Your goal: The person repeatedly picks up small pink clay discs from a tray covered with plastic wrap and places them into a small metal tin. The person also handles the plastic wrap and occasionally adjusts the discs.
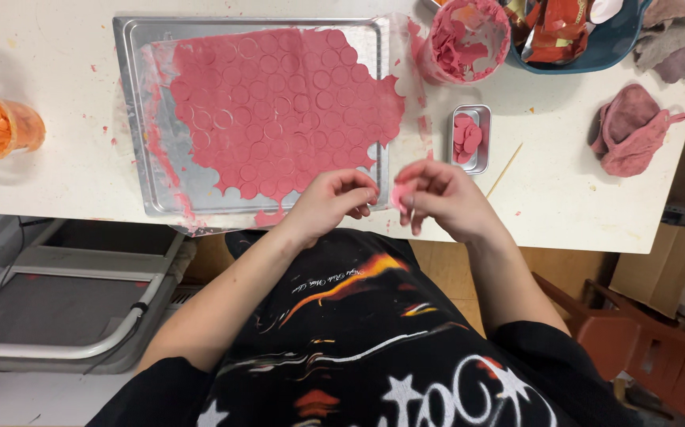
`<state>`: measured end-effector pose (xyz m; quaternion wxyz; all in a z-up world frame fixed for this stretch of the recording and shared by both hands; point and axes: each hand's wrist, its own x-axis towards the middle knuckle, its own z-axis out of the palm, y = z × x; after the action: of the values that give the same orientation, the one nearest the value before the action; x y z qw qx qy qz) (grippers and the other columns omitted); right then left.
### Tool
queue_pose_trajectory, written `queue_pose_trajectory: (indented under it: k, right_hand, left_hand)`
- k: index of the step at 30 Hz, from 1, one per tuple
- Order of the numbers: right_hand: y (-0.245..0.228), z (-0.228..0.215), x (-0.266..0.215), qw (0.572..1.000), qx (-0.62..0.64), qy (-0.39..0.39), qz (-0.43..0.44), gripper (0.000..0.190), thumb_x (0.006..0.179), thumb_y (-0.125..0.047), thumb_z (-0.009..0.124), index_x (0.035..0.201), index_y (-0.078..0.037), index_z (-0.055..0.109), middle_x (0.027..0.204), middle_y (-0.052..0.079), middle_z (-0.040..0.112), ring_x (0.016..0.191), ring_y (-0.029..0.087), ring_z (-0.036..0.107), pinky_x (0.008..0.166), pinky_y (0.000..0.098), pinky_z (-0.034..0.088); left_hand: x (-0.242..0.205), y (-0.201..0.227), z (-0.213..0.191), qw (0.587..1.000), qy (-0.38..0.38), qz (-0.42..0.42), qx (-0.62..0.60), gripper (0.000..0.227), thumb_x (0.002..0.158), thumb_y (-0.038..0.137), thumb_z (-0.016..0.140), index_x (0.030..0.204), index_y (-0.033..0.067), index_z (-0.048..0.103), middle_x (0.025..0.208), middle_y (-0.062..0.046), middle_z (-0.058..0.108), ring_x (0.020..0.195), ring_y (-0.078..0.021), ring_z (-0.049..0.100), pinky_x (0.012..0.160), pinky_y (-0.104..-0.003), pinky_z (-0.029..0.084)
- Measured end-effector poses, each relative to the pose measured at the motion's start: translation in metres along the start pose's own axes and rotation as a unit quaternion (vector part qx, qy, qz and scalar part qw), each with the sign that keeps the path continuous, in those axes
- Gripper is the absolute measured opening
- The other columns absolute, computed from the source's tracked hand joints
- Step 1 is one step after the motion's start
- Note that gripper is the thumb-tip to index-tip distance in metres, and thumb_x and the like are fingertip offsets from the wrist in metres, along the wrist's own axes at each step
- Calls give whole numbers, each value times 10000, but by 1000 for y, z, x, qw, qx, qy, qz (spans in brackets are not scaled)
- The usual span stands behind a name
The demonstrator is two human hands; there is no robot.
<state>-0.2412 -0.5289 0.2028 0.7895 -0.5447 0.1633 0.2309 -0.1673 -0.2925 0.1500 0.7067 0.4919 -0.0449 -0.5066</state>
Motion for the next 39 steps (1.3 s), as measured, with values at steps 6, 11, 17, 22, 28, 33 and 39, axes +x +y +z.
queue_pose_trajectory:
  k: [6, 11, 17, 22, 28, 33, 39]
  right_hand:
    - [11, 2, 16, 989, 108, 78, -69, 197, 947, 11, 678, 1118, -22, 586, 889, 117, 707, 772, 245, 747, 570, 339, 589]
    - [16, 7, 20, 986, 94, 98, -92, 170, 950, 24, 681, 1037, -37, 548, 895, 136, 710, 782, 238, 740, 584, 344, 600]
    - [17, 10, 19, 986, 88, 101, -95, 167, 950, 26, 682, 1026, -31, 545, 879, 131, 705, 763, 236, 735, 571, 343, 599]
    - [18, 11, 18, 988, 84, 97, -86, 163, 952, 16, 682, 1023, -31, 542, 874, 121, 697, 758, 230, 730, 577, 349, 598]
    - [18, 10, 18, 985, 133, 78, -76, 168, 964, 14, 679, 1070, -24, 555, 888, 118, 699, 758, 229, 724, 585, 356, 590]
    - [28, -1, 15, 981, 157, 100, -62, 206, 943, 6, 676, 1142, 1, 625, 904, 117, 719, 751, 233, 732, 567, 351, 584]
    - [31, -77, 12, 952, -15, 284, -111, 89, 950, -10, 689, 1034, 19, 683, 963, 111, 752, 815, 196, 751, 620, 328, 620]
  left_hand:
    - [2, -3, 8, 999, 26, 43, -21, 207, 1007, 174, 633, 1115, 11, 700, 979, -55, 718, 891, -122, 682, 799, -280, 573]
    - [2, -2, 11, 996, 29, 79, -5, 217, 1020, 175, 641, 1131, -2, 702, 999, -59, 730, 921, -117, 686, 815, -282, 582]
    - [4, -2, 12, 995, 34, 91, -1, 195, 1015, 142, 654, 1126, -11, 701, 988, -55, 733, 908, -110, 690, 810, -284, 586]
    - [5, 3, 15, 996, 33, 86, 9, 197, 1010, 134, 647, 1126, -18, 693, 988, -69, 751, 900, -116, 709, 805, -286, 593]
    - [4, 5, 17, 996, 21, 86, 4, 207, 1028, 159, 632, 1126, -14, 690, 988, -71, 752, 892, -113, 705, 804, -284, 593]
    - [8, -6, 11, 996, 19, 75, -32, 192, 1032, 167, 641, 1114, 2, 691, 949, -33, 714, 864, -105, 678, 797, -276, 586]
    - [19, -6, -7, 992, 75, 100, 28, 128, 992, 129, 699, 1056, 19, 710, 913, -31, 716, 823, -91, 663, 749, -253, 564]
